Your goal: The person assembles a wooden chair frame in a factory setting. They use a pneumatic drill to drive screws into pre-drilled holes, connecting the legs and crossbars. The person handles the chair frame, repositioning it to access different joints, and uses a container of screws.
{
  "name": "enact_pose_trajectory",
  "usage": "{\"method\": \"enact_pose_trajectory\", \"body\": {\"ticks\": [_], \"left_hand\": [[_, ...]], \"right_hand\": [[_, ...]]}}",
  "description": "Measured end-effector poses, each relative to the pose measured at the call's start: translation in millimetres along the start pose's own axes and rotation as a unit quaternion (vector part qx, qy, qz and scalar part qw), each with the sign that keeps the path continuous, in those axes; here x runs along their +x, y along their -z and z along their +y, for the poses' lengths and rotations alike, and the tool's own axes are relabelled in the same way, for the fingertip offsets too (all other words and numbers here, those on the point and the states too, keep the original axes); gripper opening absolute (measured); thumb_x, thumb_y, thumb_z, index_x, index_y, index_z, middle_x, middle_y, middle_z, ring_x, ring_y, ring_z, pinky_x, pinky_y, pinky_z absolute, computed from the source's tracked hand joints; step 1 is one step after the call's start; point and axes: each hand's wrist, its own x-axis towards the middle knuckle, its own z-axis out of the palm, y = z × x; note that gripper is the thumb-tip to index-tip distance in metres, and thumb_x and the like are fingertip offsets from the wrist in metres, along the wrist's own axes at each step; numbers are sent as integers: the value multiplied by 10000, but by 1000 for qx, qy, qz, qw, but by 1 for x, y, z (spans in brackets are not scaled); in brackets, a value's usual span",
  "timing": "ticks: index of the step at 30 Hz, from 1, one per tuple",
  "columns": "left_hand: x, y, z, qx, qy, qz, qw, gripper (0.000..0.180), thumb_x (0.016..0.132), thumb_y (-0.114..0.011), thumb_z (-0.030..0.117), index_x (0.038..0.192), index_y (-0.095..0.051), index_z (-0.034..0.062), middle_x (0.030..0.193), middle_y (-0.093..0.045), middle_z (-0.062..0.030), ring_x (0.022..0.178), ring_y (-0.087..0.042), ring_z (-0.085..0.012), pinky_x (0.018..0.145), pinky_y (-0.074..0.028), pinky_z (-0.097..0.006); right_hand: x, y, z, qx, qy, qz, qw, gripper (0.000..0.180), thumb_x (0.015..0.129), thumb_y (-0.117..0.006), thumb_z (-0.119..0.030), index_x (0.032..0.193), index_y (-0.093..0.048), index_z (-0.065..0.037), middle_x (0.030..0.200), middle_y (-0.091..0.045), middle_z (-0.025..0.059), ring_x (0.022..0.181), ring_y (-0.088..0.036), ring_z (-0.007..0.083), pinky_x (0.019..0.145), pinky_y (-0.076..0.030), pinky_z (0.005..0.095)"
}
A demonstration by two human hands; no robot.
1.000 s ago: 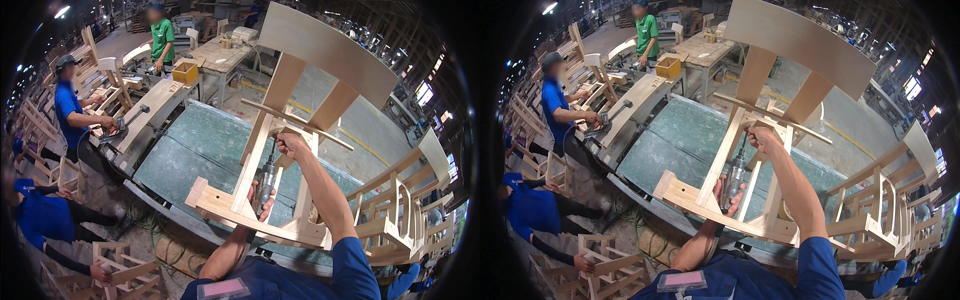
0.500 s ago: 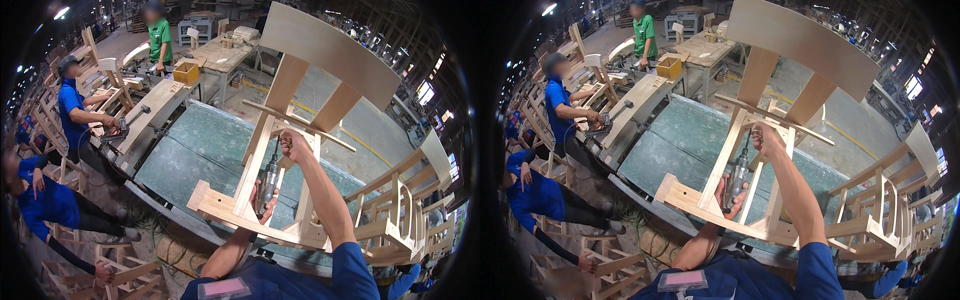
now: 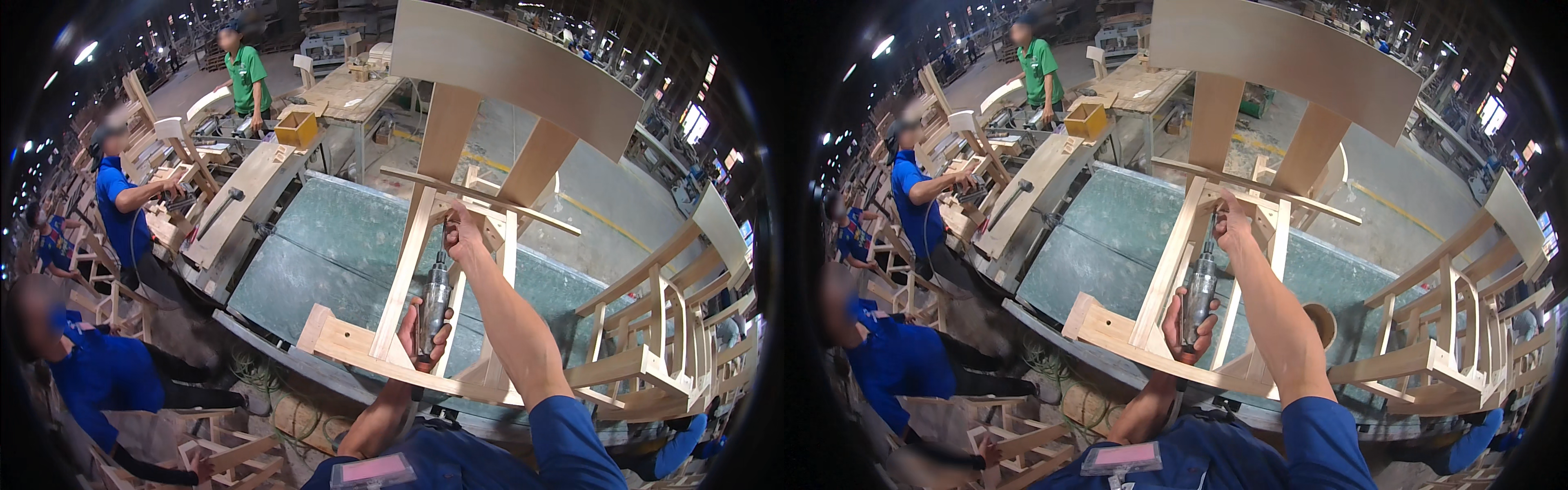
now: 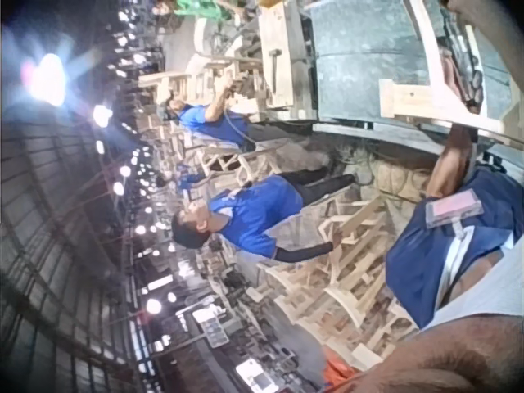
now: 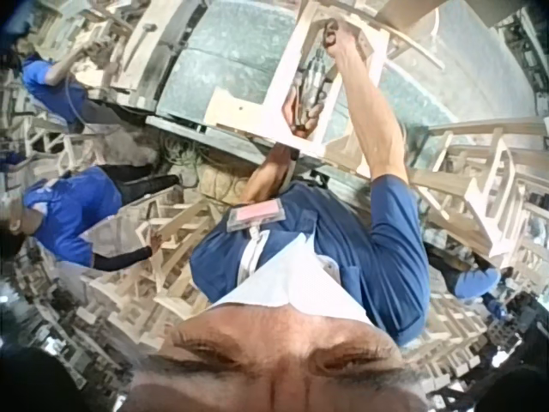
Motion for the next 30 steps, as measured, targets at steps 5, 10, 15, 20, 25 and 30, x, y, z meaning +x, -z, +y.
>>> {"method": "enact_pose_trajectory", "body": {"ticks": [5, 10, 15, 20, 25, 30], "left_hand": [[0, 4, -3, 15, -5, 13, 1000, 282, 1058, -408, 457, 1242, -494, 261, 1180, -418, -239, 715, -547, -230, 436, -572, -307], [1, 10, 1, 37, -12, 26, 999, 312, 1050, -428, 463, 1284, -492, 266, 1162, -436, -242, 725, -561, -235, 431, -574, -305], [5, 14, -2, 46, -14, 16, 999, 308, 1048, -436, 461, 1265, -536, 267, 1170, -441, -231, 721, -560, -230, 425, -563, -300], [7, 16, 0, 54, -20, 17, 998, 294, 1052, -432, 453, 1264, -539, 280, 1183, -435, -231, 720, -557, -226, 419, -556, -297], [8, 9, 2, 75, -16, 27, 997, 288, 1050, -435, 454, 1256, -539, 282, 1183, -437, -231, 719, -563, -226, 423, -560, -297], [8, 7, 3, 75, -7, 15, 997, 286, 1052, -435, 446, 1249, -540, 266, 1174, -435, -234, 724, -572, -233, 428, -570, -306]], "right_hand": [[0, 1, 3, 5, 23, 14, 1000, 385, 733, -864, -374, 762, -530, -184, 636, -473, -47, 421, -321, 28, 338, -263, 166], [-7, -2, 8, 8, 20, 31, 999, 372, 749, -853, -362, 757, -526, -184, 667, -454, -45, 431, -294, 28, 342, -260, 166], [-5, 2, 4, 16, 11, 20, 1000, 403, 760, -858, -365, 845, -543, -128, 731, -460, -29, 440, -286, 42, 347, -261, 166], [-4, 2, 5, 20, 21, 30, 999, 405, 751, -862, -365, 840, -553, -118, 720, -438, -30, 443, -286, 51, 356, -254, 191], [-6, 3, 4, 21, 14, 32, 999, 417, 748, -864, -363, 853, -561, -98, 740, -449, -23, 458, -298, 60, 365, -261, 208], [-8, 1, 4, 19, 14, 28, 999, 421, 746, -863, -374, 843, -562, -96, 807, -484, -1, 460, -292, 65, 365, -261, 213]]}}
